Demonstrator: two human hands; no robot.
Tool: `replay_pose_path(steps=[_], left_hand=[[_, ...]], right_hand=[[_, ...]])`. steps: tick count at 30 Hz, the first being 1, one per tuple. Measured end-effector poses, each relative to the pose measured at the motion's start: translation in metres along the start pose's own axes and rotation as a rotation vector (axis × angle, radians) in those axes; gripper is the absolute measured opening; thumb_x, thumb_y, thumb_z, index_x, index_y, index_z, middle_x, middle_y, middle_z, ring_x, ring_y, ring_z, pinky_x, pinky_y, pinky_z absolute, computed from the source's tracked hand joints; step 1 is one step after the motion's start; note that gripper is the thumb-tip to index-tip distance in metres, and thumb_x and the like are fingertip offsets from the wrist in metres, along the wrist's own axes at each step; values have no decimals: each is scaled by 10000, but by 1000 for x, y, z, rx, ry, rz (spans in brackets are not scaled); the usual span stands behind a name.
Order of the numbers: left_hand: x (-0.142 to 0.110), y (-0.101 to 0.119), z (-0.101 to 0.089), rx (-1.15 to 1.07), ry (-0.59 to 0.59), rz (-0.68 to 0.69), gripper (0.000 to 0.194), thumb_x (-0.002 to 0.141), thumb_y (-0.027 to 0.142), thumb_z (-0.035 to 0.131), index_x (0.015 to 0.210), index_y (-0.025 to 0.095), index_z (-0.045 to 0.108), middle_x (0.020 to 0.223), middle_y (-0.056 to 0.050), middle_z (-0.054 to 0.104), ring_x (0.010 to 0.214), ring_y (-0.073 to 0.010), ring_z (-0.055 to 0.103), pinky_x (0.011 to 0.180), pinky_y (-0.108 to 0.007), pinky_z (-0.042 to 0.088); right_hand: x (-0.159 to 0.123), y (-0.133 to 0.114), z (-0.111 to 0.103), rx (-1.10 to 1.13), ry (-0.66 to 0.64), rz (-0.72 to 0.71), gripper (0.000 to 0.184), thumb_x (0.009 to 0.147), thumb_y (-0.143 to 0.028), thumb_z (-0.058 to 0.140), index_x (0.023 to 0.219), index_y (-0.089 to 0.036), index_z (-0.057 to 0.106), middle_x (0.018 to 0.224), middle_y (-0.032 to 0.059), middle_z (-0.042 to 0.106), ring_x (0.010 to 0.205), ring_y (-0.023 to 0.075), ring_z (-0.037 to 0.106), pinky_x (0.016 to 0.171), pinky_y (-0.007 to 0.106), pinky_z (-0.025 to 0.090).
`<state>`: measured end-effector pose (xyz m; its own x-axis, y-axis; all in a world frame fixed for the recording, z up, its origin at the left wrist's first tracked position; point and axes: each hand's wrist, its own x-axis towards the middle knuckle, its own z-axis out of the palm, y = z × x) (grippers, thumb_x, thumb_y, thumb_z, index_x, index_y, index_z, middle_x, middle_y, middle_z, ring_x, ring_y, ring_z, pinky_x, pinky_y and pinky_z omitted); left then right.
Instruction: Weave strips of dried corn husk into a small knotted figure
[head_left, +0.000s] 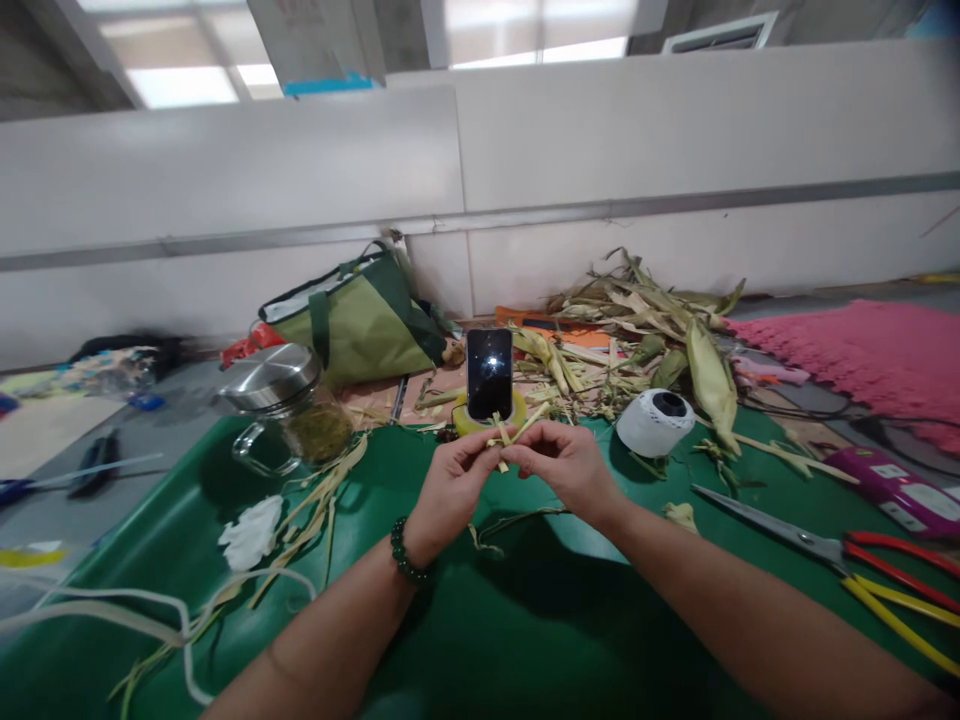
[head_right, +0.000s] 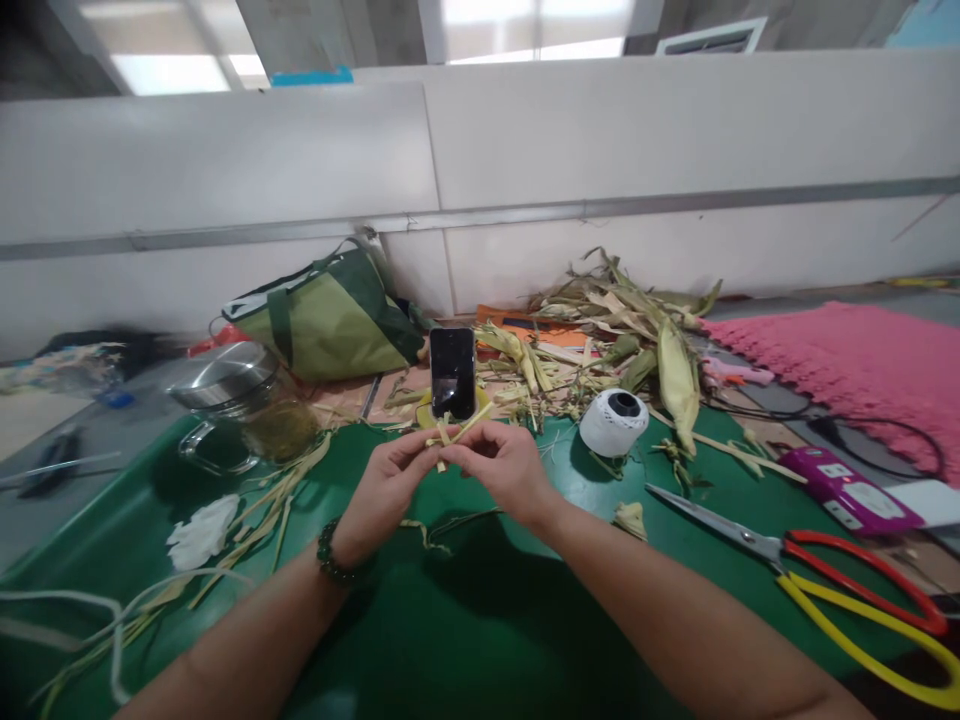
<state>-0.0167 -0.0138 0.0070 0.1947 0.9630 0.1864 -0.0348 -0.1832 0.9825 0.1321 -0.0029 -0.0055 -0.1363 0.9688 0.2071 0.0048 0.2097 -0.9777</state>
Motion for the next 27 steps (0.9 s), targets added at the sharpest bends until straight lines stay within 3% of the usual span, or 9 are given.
replay_pose_path(steps=[3,5,11,14,19,22,27], left_hand=[[0,-3,0,-86,-12,-28,323,731,401,698,931,155,757,873,-81,730,735,-166,597,699,-275,491],[0,-5,0,-131,-10,-53,329,714,406,712,917,150,758,839,-72,722,702,-147,581,684,-262,479],[3,-13,5,-267,103,-145,240,614,320,785,770,140,757,677,-29,675,598,-99,528,605,-220,442],[3,-14,7,-360,101,-177,221,598,316,788,720,138,743,704,-36,684,606,-102,540,600,-219,451],[1,-11,6,-261,106,-109,232,645,350,767,756,148,734,666,-18,673,571,-101,538,605,-230,454],[1,-7,5,-170,92,-50,244,675,367,748,782,149,732,656,-17,670,588,-117,554,630,-251,465],[-1,-5,7,-169,96,-41,235,676,348,754,798,149,733,662,-13,670,617,-125,564,638,-252,464]], right_hand=[[2,-2,0,89,17,88,408,533,-445,812,614,-182,511,532,-35,554,491,106,539,469,238,478],[3,-1,0,82,8,90,428,536,-452,810,650,-187,494,556,-38,552,512,112,547,467,237,479],[-3,10,0,-227,83,-157,274,717,-388,716,698,-186,531,612,-17,578,554,100,531,525,223,452],[-2,9,-1,-202,104,-201,264,696,-363,735,717,-193,535,633,-19,595,562,100,539,545,226,466],[4,3,-1,-20,19,-33,326,621,-420,771,617,-173,558,553,-19,582,510,101,528,499,233,455],[3,1,0,49,-16,-51,267,670,-399,733,612,-168,612,578,1,623,551,114,568,555,250,483],[-5,-3,4,50,53,-128,209,708,-334,706,609,-176,612,620,8,630,593,123,594,584,256,496]])
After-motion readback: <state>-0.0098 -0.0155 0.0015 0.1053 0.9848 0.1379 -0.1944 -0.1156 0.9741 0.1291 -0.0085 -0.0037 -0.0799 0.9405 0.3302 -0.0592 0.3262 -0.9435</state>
